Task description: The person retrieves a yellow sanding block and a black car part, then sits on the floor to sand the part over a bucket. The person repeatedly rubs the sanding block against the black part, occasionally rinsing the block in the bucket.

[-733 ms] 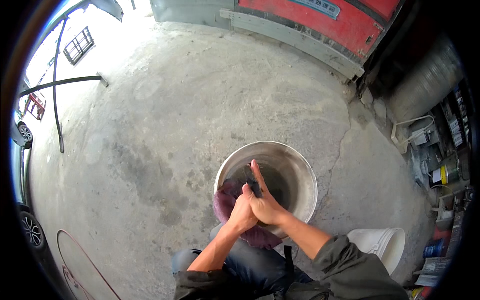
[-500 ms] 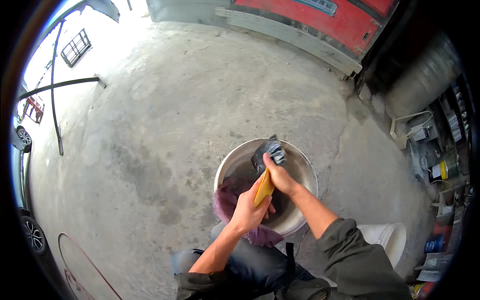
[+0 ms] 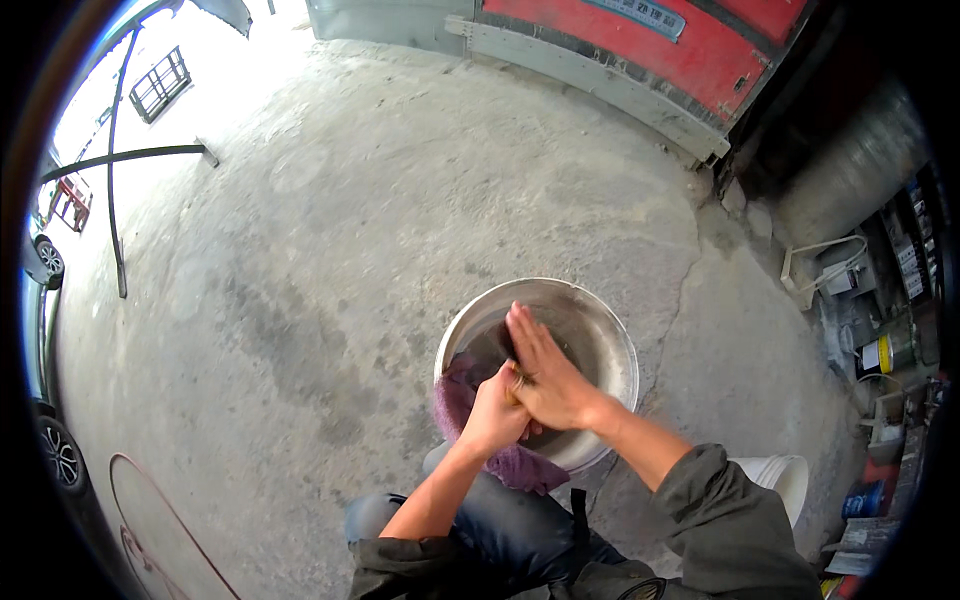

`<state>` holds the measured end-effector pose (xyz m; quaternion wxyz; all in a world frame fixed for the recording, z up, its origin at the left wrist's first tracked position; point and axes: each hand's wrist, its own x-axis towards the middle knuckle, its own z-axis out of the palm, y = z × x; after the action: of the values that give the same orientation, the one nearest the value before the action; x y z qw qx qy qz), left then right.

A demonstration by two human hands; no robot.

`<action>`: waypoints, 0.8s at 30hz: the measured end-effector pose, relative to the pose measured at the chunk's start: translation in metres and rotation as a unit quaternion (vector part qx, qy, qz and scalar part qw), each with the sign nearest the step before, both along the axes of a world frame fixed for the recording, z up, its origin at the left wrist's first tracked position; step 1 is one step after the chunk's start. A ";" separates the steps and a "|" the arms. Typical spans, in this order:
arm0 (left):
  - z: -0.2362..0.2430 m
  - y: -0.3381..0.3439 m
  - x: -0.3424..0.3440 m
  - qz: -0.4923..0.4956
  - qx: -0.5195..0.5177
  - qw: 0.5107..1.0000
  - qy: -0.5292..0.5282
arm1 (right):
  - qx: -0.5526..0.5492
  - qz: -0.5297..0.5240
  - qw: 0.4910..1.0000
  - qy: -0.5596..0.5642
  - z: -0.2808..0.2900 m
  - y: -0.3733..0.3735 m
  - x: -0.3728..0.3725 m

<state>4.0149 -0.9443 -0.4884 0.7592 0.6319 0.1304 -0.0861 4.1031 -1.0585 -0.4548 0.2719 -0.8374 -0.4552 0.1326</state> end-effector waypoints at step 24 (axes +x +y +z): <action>0.049 0.018 -0.007 0.074 -0.086 0.993 -0.020 | 0.247 -0.355 0.867 0.247 -0.045 -0.032 0.073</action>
<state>4.0077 -0.9261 -0.4391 0.8176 0.5543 0.1535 -0.0285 4.1757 -1.0905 -0.4993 0.6023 -0.7879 -0.0628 0.1124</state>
